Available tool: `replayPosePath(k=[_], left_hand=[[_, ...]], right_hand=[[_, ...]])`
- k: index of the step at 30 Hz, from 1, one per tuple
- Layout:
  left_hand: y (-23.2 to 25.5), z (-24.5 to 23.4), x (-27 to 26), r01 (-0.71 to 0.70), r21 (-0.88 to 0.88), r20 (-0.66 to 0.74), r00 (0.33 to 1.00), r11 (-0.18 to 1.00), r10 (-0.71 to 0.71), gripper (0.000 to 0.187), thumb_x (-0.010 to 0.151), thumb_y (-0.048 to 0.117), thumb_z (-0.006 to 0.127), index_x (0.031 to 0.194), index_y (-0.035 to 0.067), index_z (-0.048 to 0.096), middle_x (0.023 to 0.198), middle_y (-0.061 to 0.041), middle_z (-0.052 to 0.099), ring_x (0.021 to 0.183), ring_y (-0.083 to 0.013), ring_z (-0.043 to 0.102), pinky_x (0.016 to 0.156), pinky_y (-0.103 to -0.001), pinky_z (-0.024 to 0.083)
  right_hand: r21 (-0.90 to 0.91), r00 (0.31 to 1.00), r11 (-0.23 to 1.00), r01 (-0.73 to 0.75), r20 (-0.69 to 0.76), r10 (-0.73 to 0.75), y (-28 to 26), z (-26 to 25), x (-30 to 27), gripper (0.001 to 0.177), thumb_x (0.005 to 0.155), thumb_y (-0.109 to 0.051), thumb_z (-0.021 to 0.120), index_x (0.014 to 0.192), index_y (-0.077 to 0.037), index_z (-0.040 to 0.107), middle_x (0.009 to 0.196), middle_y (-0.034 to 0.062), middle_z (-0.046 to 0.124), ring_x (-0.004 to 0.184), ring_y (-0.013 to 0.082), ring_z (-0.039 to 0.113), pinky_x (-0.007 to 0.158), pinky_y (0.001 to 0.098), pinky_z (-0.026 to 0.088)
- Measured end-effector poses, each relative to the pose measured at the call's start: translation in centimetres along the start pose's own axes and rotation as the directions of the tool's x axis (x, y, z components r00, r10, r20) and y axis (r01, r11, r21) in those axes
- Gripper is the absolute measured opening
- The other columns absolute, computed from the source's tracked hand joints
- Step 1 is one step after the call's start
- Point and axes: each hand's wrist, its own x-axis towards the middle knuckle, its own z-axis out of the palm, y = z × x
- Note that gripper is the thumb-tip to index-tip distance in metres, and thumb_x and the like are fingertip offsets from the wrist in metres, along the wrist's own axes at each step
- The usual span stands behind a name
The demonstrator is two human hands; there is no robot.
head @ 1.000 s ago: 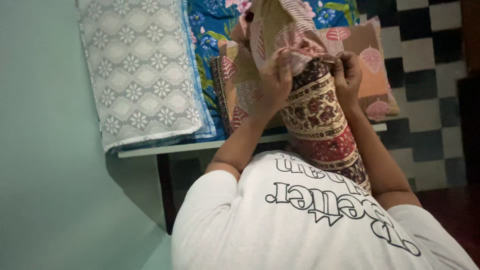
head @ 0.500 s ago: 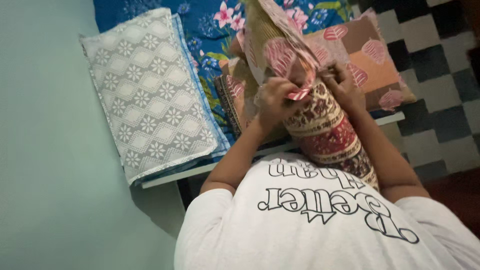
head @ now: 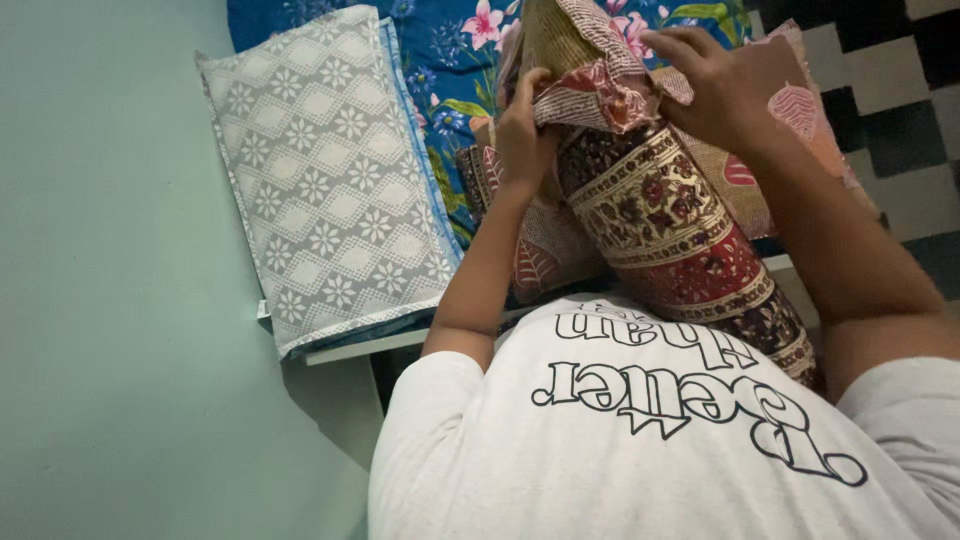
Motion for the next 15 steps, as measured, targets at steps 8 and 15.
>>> replayPosePath(k=[8,15], left_hand=[[-4.6,-0.2,-4.1,0.146,-0.496,0.134,0.987,0.856,-0.09,0.048,0.089,0.006,0.053,0.135,-0.002,0.065,0.122,-0.021,0.075,0.112,-0.0286,0.072,0.103,-0.035,0.055],[-0.1,-1.5,-3.2,0.088,-0.266,0.167,0.985,0.96,-0.044,0.043,0.082,0.007,0.073,0.123,0.002,0.06,0.108,-0.013,0.072,0.103,-0.0255,0.072,0.091,-0.034,0.057]], right_hand=[[0.538,0.835,0.658,-0.527,0.472,0.284,-0.1,0.9,-0.6,0.059,0.093,-0.022,0.074,0.15,-0.018,0.06,0.13,0.0144,0.071,0.115,0.0291,0.072,0.102,0.0431,0.054],[0.387,0.795,0.75,-0.536,0.531,0.293,-4.9,-0.9,1.8,0.115,0.07,-0.047,0.086,0.162,-0.008,0.028,0.155,0.0252,0.044,0.141,0.0395,0.047,0.115,0.0502,0.043]])
